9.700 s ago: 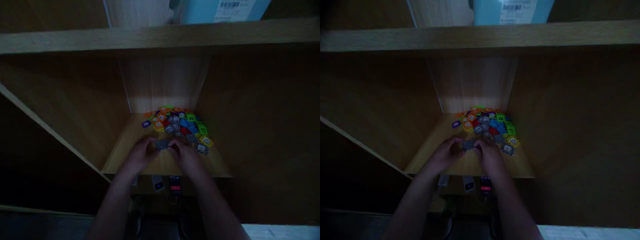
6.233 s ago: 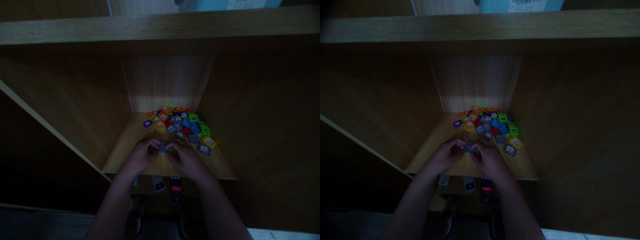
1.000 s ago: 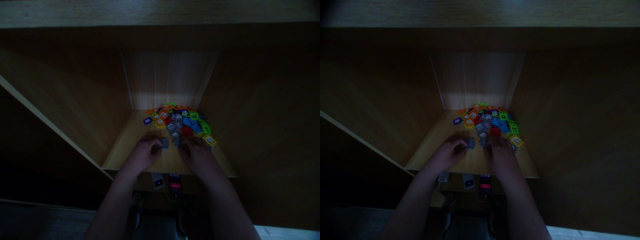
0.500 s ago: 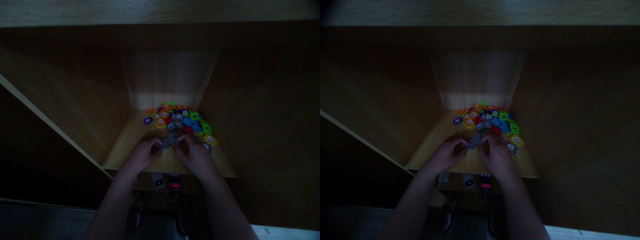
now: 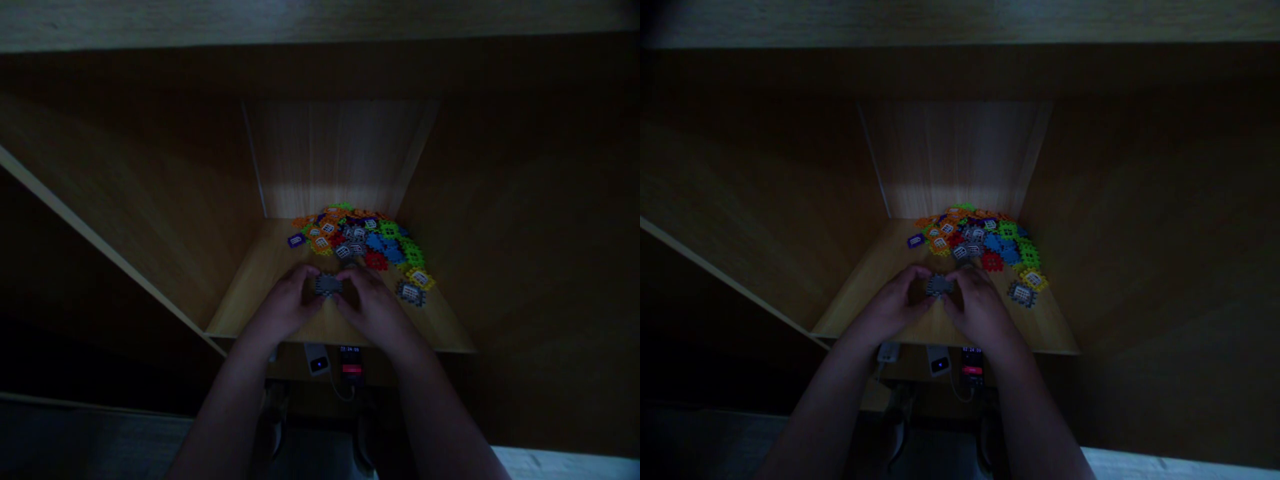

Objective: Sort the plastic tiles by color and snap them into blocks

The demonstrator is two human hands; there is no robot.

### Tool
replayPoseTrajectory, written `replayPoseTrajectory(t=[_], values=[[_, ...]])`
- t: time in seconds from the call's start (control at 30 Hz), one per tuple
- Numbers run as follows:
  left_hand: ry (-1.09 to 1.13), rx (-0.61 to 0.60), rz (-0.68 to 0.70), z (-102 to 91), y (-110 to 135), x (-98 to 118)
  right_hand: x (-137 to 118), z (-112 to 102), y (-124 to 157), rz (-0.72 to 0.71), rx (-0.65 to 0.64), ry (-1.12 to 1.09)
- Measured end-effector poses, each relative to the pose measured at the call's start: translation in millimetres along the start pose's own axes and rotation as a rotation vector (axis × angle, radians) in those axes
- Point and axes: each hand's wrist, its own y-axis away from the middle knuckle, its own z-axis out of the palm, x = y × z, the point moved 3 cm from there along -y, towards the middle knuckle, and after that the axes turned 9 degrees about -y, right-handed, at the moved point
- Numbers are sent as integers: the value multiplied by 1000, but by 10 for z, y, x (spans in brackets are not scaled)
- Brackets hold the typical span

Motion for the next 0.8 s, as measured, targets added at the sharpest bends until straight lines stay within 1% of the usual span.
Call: replayPoseTrajectory(t=[0.13,0.53,0.8], values=[[12,11,10,1,-3,-3,-12,5,-7,-2,-27,-16],[0,-18,19,-6,-6,9,21,36,-12,-17,-56,-17],[-1,-16,12,-5,-5,8,7,33,-12,-17,-49,-25]])
